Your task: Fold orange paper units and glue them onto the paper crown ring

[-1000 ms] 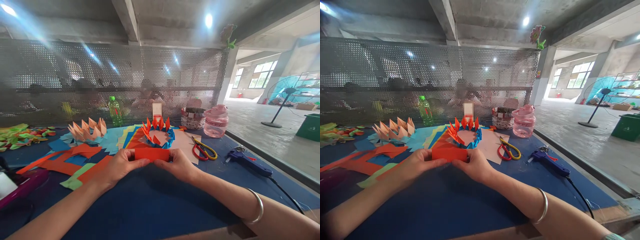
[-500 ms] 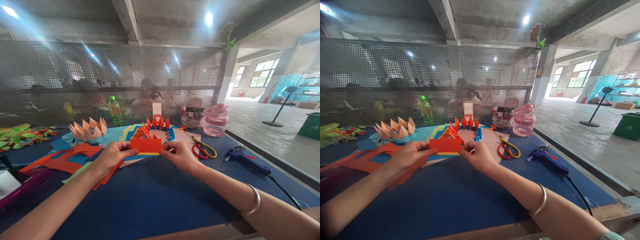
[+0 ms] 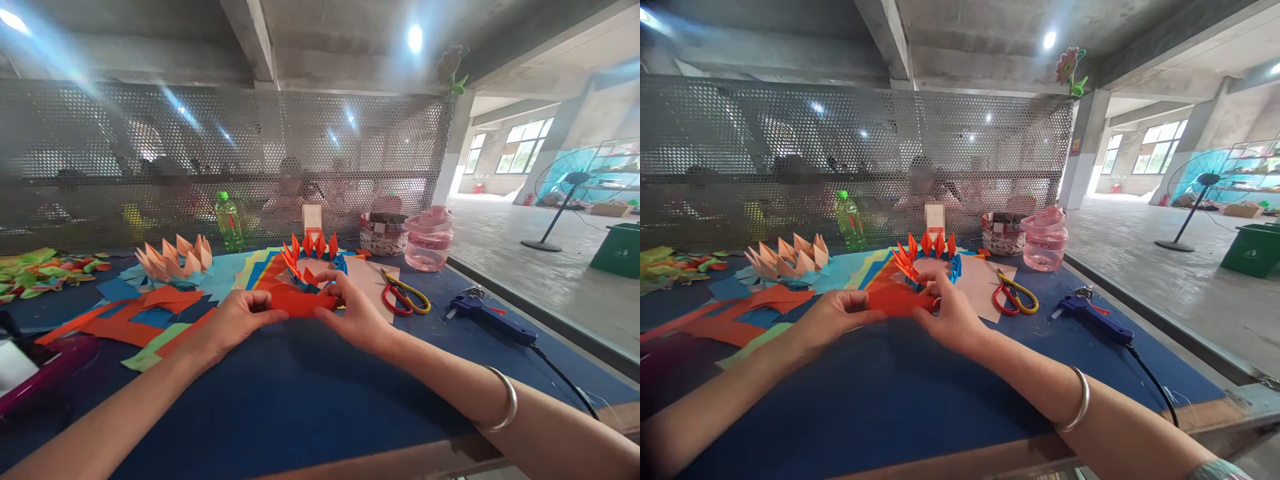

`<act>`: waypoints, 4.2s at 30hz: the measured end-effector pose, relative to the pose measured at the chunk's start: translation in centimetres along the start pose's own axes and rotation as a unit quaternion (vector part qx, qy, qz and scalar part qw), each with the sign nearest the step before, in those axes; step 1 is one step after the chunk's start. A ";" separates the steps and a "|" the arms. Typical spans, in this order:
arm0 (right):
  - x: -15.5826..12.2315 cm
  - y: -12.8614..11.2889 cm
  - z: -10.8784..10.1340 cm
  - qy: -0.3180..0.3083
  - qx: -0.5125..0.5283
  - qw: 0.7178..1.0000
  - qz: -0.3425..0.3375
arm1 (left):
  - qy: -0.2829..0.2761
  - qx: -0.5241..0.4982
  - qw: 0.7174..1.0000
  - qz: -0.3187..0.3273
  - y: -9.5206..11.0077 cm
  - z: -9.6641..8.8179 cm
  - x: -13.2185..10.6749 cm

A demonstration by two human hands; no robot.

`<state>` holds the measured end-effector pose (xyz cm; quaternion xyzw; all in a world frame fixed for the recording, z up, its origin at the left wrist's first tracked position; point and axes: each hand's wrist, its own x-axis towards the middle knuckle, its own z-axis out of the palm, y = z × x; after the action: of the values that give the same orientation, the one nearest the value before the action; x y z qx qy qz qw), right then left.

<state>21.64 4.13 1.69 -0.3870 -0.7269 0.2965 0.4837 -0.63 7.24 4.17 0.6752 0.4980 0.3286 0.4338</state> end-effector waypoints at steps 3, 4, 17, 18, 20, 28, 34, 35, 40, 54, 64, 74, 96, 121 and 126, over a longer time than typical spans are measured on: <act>0.0 0.2 -0.1 0.011 -0.067 0.997 -0.025 | -0.055 -0.056 0.996 0.033 0.1 0.1 -0.1; 0.0 0.3 -0.2 0.018 -0.085 0.996 -0.036 | -0.070 -0.094 0.992 0.040 0.3 0.0 -0.2; -0.2 -0.1 -0.4 0.008 -0.161 0.983 -0.091 | -0.136 -0.189 0.972 -0.014 0.9 -0.2 -0.5; -0.2 0.0 -0.4 0.010 -0.163 0.982 -0.091 | -0.138 -0.185 0.973 -0.015 0.9 -0.2 -0.6; -0.3 0.0 -0.4 0.012 -0.167 0.981 -0.094 | -0.142 -0.180 0.973 -0.016 0.9 -0.2 -0.7; -0.5 -0.2 -0.2 0.007 -0.195 0.971 -0.135 | -0.176 -0.088 0.980 0.038 0.4 0.2 -0.6; -0.9 -1.4 0.0 -0.038 -0.244 0.942 -0.227 | -0.225 -0.039 0.973 0.023 0.4 0.9 -0.9; -1.0 -1.6 0.0 -0.039 -0.266 0.934 -0.238 | -0.226 -0.036 0.973 0.024 0.5 1.0 -1.0; -1.4 -2.1 0.3 -0.037 -0.329 0.908 -0.257 | -0.177 -0.057 0.982 0.036 0.7 1.2 -1.1; -0.7 -0.4 0.4 0.049 -0.253 0.952 -0.167 | -0.109 -0.122 0.986 0.030 0.4 1.2 -0.8; -0.9 -1.2 1.0 0.069 -0.235 0.969 -0.021 | -0.119 -0.116 0.986 0.011 1.8 2.0 -1.9; -1.0 -1.7 1.1 0.063 -0.250 0.966 -0.006 | -0.066 -0.101 0.993 0.016 1.7 2.7 -1.9; -0.6 -0.6 1.4 -0.016 0.099 0.989 0.111 | -0.020 -0.132 0.991 0.025 2.6 2.7 -2.4; -0.9 -1.5 1.4 0.022 -0.005 0.999 0.045 | -0.067 -0.023 0.997 0.041 1.8 2.7 -2.5; -0.9 -1.0 1.3 0.019 -0.009 0.998 0.057 | -0.066 -0.025 0.997 0.025 2.0 2.8 -2.5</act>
<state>20.35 2.81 1.62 -0.4379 -0.6965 0.3099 0.4764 1.89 3.86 4.81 0.6969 0.4426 0.3061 0.4740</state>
